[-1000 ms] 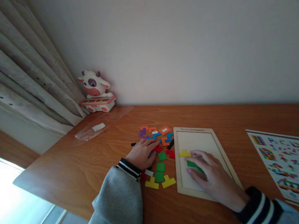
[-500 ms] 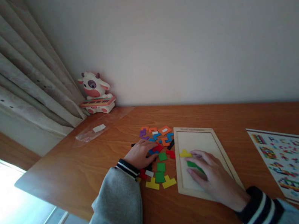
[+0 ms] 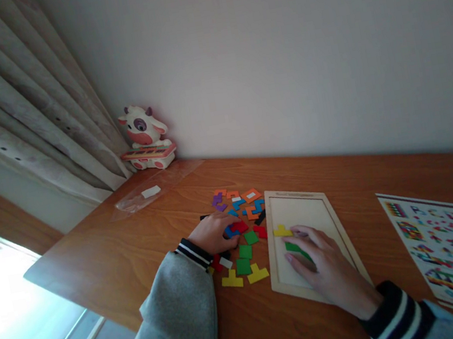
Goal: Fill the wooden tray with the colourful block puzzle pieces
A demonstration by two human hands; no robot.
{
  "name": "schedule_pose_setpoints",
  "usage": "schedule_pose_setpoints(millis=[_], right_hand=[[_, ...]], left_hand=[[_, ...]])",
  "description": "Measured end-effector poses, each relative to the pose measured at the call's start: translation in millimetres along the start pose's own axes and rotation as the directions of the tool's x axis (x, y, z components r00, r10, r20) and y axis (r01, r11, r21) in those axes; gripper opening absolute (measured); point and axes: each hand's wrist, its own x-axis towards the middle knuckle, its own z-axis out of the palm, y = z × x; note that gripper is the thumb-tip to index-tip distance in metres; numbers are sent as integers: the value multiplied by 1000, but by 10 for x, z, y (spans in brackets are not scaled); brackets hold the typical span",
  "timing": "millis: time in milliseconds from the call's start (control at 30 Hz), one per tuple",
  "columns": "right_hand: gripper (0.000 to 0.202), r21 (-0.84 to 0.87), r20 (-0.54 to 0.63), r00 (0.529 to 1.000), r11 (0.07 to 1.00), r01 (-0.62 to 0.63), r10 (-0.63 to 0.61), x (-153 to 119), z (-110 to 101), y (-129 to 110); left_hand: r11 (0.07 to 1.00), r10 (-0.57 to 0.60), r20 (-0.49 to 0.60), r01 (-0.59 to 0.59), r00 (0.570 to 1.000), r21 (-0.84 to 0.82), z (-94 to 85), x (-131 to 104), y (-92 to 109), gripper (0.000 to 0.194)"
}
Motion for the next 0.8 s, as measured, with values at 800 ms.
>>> schedule_pose_setpoints(millis=[800], right_hand=[[28, -11, 18, 1000, 1000, 11, -11, 1, 11, 18]], left_hand=[[1000, 17, -23, -17, 1000, 12, 82, 16, -81, 25]])
